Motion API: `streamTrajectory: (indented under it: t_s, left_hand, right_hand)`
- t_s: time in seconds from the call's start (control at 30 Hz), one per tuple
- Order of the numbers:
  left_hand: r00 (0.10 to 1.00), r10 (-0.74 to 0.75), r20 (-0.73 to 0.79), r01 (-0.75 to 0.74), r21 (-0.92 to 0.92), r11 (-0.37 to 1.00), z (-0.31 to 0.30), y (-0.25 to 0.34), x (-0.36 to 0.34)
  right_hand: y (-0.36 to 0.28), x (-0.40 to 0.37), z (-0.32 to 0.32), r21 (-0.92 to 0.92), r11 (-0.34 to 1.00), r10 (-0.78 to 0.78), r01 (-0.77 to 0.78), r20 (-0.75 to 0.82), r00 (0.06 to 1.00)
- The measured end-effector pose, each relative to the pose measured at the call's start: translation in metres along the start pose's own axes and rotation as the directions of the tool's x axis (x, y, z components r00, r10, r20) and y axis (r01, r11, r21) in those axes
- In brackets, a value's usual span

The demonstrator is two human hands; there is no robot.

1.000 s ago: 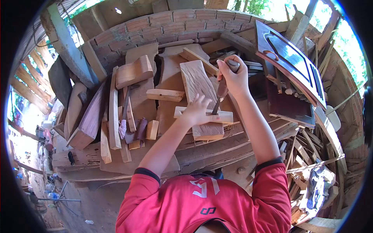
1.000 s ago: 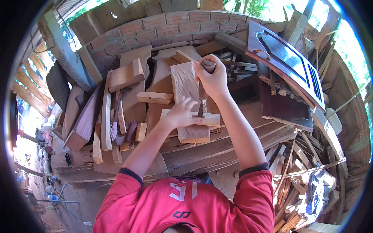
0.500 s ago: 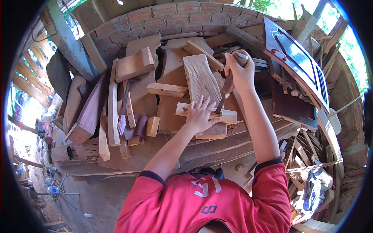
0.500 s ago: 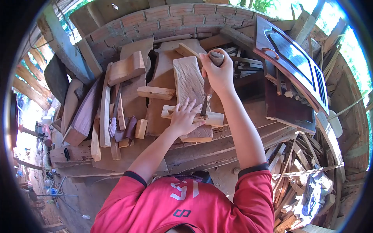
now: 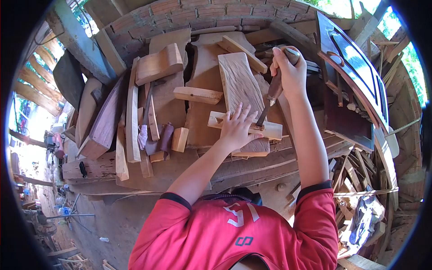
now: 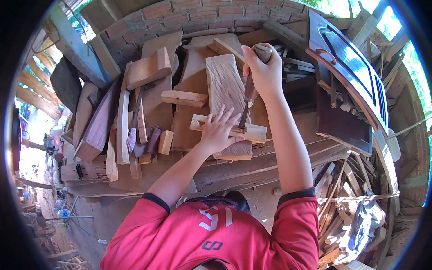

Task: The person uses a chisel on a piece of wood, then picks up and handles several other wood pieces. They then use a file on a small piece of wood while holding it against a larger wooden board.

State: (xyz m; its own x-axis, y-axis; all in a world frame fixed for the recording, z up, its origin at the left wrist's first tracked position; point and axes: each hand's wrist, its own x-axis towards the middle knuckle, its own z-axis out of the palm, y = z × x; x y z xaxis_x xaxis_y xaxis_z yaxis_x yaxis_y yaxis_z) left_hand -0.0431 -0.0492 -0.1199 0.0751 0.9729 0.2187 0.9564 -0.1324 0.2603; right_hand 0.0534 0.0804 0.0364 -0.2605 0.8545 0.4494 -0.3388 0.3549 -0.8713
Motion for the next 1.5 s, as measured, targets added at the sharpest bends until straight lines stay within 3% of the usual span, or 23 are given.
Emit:
streamTrajectory:
  t_s: [0.33,0.43,0.5,0.53,0.6,0.77,0.83,0.87,0.9,0.97,1.0,1.13,1.5]
  left_hand:
    - [1.0,-0.009,0.019,0.009,-0.008,1.0,0.0,0.0,0.001]
    - [0.993,-0.024,0.112,0.022,0.02,1.0,-0.007,0.0,0.004]
    - [0.95,-0.08,0.302,0.1,-0.05,0.994,-0.013,0.0,0.012]
    - [0.953,-0.08,0.291,0.098,-0.047,0.994,-0.017,-0.001,0.017]
    - [0.856,-0.072,0.511,0.14,-0.095,0.986,-0.026,-0.002,0.024]
    - [0.862,-0.044,0.505,0.159,-0.188,0.969,-0.037,-0.005,0.025]
    - [0.894,-0.009,0.448,0.027,-0.034,0.999,-0.043,-0.002,0.021]
    - [0.945,0.045,0.325,-0.078,0.09,0.993,-0.038,-0.006,0.019]
    - [0.945,0.053,0.323,-0.086,0.089,0.992,-0.034,-0.011,0.019]
    - [0.931,0.24,0.277,-0.258,0.031,0.966,-0.027,-0.023,0.022]
    - [0.947,0.241,0.211,-0.237,-0.043,0.971,-0.026,-0.023,0.02]
    - [0.943,0.279,0.182,-0.284,0.0,0.959,-0.019,-0.028,0.021]
    - [0.947,0.266,0.183,-0.278,0.044,0.96,-0.015,-0.027,0.021]
  right_hand:
    - [0.003,0.006,0.0,-0.018,0.999,0.028,-0.029,-0.013,1.0]
    - [0.001,0.002,0.002,-0.002,1.0,0.02,-0.02,0.003,1.0]
    - [-0.002,0.0,0.002,-0.003,1.0,-0.002,0.002,0.023,1.0]
    - [-0.002,-0.001,0.002,-0.018,1.0,-0.006,0.007,0.019,1.0]
    - [0.0,-0.001,0.0,-0.034,0.999,-0.018,0.018,0.003,1.0]
    - [-0.006,-0.005,-0.001,-0.087,0.996,-0.027,0.029,0.023,0.999]
    - [-0.009,-0.007,0.001,-0.046,0.999,-0.021,0.023,0.024,0.999]
    - [-0.01,-0.007,0.001,-0.036,0.999,0.004,-0.003,0.017,1.0]
    - [-0.01,-0.007,0.001,-0.033,0.999,0.005,-0.004,0.018,1.0]
    - [-0.012,-0.007,0.002,-0.034,0.999,-0.003,0.004,0.022,1.0]
    - [-0.011,-0.006,0.001,-0.035,0.999,-0.002,0.003,0.025,1.0]
    - [-0.005,-0.001,-0.001,-0.041,0.999,0.001,0.0,0.022,1.0]
    - [0.012,0.016,-0.007,0.044,0.996,0.074,-0.075,0.019,0.997]
